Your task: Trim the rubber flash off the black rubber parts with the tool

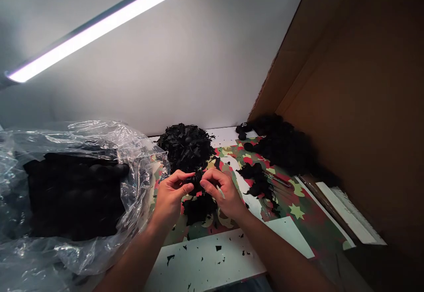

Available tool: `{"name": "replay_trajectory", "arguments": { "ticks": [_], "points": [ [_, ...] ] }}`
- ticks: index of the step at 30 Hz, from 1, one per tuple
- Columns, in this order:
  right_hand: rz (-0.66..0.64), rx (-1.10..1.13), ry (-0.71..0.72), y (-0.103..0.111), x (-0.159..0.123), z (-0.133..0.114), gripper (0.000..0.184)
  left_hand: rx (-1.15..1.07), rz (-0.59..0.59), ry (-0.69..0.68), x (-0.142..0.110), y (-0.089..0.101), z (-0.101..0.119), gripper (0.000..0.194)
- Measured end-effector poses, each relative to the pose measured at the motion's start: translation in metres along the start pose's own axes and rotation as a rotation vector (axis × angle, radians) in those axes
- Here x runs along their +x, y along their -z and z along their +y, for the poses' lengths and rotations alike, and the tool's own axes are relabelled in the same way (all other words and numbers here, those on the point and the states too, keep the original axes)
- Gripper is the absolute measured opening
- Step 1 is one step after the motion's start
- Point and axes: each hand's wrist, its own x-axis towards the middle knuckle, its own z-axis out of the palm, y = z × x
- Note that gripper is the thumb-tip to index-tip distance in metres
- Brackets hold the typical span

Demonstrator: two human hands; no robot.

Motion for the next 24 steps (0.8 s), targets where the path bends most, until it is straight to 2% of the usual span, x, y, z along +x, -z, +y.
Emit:
{"name": "replay_trajectory", "arguments": {
  "ticks": [6,8,9,12,15,20,24],
  "points": [
    [0.259,0.019,0.070,0.013,-0.002,0.006,0.059,0.152,-0.008,-0.002,0.000,0.004,0.003,0.019],
    [0.216,0.074,0.075,0.017,-0.004,0.005,0.064,0.217,-0.019,-0.013,-0.001,0.005,0.004,0.018],
    [0.164,0.089,0.073,0.017,-0.005,0.005,0.059,0.243,-0.024,-0.019,-0.001,0.006,0.005,0.017],
    [0.032,0.068,0.075,0.014,-0.007,0.005,0.026,0.299,-0.025,-0.051,-0.001,0.005,0.006,0.016],
    [0.019,0.015,0.163,0.009,-0.007,0.006,0.011,0.348,-0.013,-0.083,0.000,0.005,0.009,0.016],
    [-0.043,-0.163,0.376,0.008,-0.007,0.008,0.009,0.441,-0.029,-0.096,0.000,0.004,0.012,0.011],
    [-0.042,-0.290,0.459,0.008,-0.006,0.009,0.011,0.433,-0.031,-0.101,-0.001,0.003,0.012,0.010]
  ]
}}
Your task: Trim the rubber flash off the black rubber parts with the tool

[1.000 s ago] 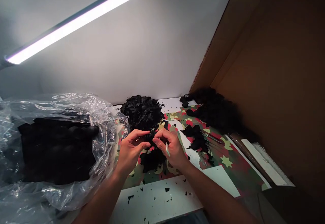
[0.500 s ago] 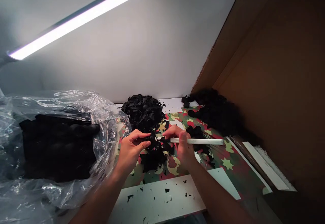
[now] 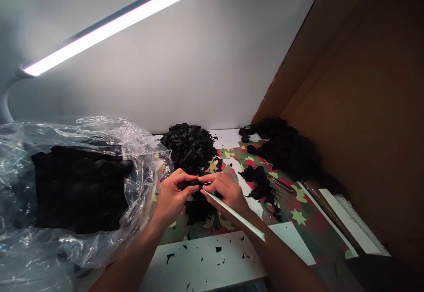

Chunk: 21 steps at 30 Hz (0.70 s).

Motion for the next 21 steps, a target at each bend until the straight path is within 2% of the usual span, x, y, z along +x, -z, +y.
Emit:
{"name": "replay_trajectory", "arguments": {
  "ticks": [21],
  "points": [
    [-0.011,0.014,0.042,-0.0011,0.0006,0.0032,0.010,0.040,-0.031,0.019,-0.0008,-0.0009,-0.0025,0.011]
  ]
}}
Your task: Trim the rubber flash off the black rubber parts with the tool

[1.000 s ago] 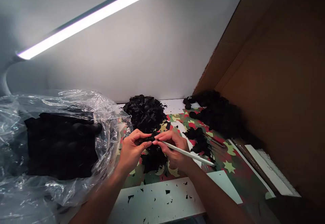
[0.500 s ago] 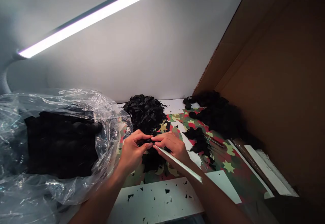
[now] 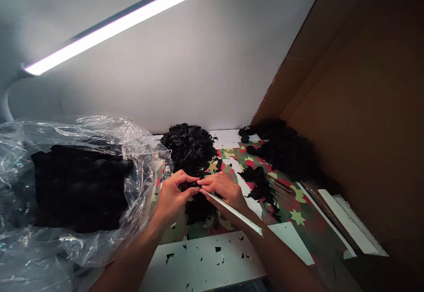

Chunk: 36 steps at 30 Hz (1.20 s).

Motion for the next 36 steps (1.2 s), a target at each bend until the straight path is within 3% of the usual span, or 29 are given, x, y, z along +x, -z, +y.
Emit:
{"name": "replay_trajectory", "arguments": {
  "ticks": [8,12,18,22,27,29,33,36],
  "points": [
    [0.016,-0.097,0.094,-0.005,0.001,0.000,0.016,0.092,-0.039,0.001,0.000,0.000,0.000,0.013],
    [0.056,-0.117,-0.078,-0.004,0.001,-0.001,0.018,0.056,-0.064,0.030,0.000,0.000,0.000,0.010],
    [0.142,0.028,-0.493,0.004,0.002,0.015,0.014,-0.151,-0.155,0.127,-0.002,0.000,0.004,0.022],
    [0.174,0.099,-0.583,0.005,0.001,0.023,0.029,-0.318,-0.161,0.175,-0.002,0.003,0.006,0.029],
    [0.202,0.193,-0.726,0.003,-0.002,0.019,0.025,-0.366,-0.110,0.147,-0.001,0.004,0.008,0.029],
    [0.232,0.228,-0.705,0.004,-0.002,0.017,0.024,-0.381,-0.090,0.140,0.000,0.003,0.006,0.028],
    [0.288,0.213,-0.517,0.008,0.002,0.009,0.026,-0.441,-0.071,0.128,0.001,0.003,0.001,0.027],
    [0.264,0.208,-0.474,0.008,0.003,0.003,0.030,-0.483,-0.058,0.130,0.002,0.002,-0.004,0.029]
  ]
}}
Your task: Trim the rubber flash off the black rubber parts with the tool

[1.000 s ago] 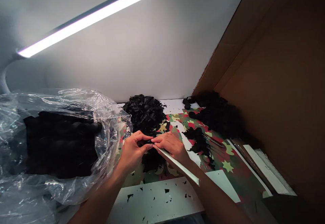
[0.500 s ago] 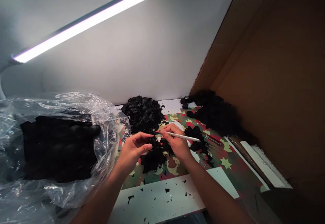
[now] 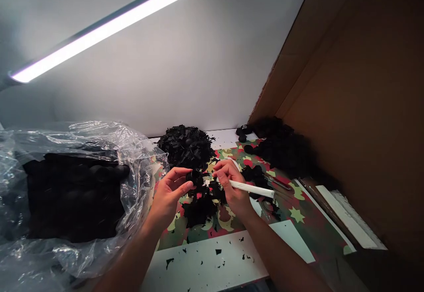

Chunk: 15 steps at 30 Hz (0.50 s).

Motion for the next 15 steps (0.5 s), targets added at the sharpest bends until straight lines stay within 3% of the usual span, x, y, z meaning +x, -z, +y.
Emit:
{"name": "replay_trajectory", "arguments": {
  "ticks": [9,13,15],
  "points": [
    [-0.019,0.042,-0.096,-0.003,-0.011,-0.004,0.069,-0.222,0.161,0.047,0.006,-0.006,-0.004,0.033],
    [-0.050,0.123,-0.237,-0.005,-0.012,-0.004,0.028,-0.277,0.171,0.091,0.007,-0.007,-0.006,0.035],
    [-0.067,0.178,-0.220,-0.007,-0.012,-0.006,0.018,-0.270,0.170,0.095,0.007,-0.006,-0.007,0.035]
  ]
}}
